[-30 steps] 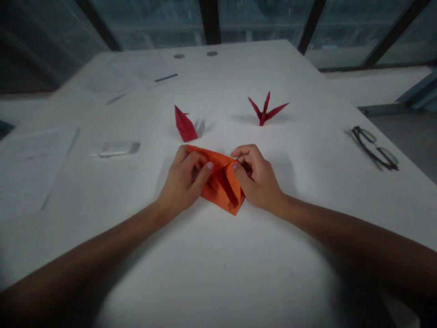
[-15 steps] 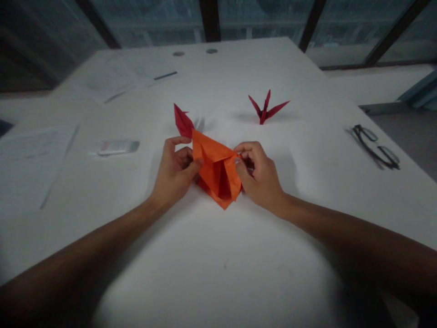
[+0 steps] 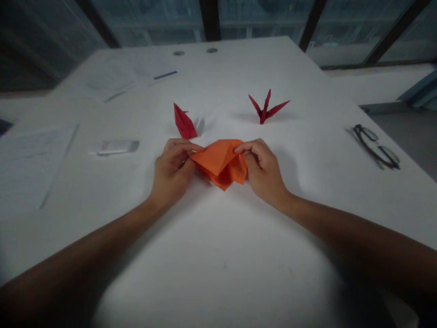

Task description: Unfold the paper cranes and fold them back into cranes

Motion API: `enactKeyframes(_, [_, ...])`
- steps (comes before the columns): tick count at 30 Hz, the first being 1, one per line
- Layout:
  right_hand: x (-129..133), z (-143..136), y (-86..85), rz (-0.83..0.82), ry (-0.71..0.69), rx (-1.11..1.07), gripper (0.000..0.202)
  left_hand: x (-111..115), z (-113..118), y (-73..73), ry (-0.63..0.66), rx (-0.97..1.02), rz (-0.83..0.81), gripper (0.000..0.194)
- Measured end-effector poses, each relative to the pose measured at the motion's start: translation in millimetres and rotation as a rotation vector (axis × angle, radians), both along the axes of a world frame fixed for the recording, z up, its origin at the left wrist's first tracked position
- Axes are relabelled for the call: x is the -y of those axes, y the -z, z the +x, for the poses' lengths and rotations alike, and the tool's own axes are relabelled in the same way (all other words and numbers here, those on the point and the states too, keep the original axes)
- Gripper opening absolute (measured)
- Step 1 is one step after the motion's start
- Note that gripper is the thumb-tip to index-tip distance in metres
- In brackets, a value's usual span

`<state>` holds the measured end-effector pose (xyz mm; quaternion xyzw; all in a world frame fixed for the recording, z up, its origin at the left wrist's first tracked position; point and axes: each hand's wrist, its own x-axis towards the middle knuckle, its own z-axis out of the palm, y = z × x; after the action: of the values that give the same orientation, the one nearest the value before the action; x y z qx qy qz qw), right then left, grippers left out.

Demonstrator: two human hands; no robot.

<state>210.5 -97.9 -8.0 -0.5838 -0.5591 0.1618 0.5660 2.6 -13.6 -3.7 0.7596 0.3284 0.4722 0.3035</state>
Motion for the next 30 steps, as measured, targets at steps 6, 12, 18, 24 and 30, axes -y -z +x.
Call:
enactKeyframes(6, [-1,0,1.9,0.066,0.033,0.061,0.028,2,-1,-5.6,-0.181,0.056,0.148,0.031])
enactKeyframes(12, [-1,-2,-0.7,0.139,0.048,0.086,0.04,-8,-6,-8.5,-0.21,0.099,0.272,0.025])
enactKeyframes(18, [-2,8,-32.5,0.059,-0.018,0.014,0.033,-27,-14,-46.6,-0.181,0.068,0.17,0.018])
enactKeyframes(24, [-17,23,-35.6,-0.143,-0.162,-0.24,0.036,-49,-24,-56.6,-0.179,-0.075,0.297,0.019])
enactKeyframes(30, [-16,21,-3.4,-0.433,-0.057,0.011,0.052,-35,-19,-27.7,-0.178,-0.573,0.568,0.008])
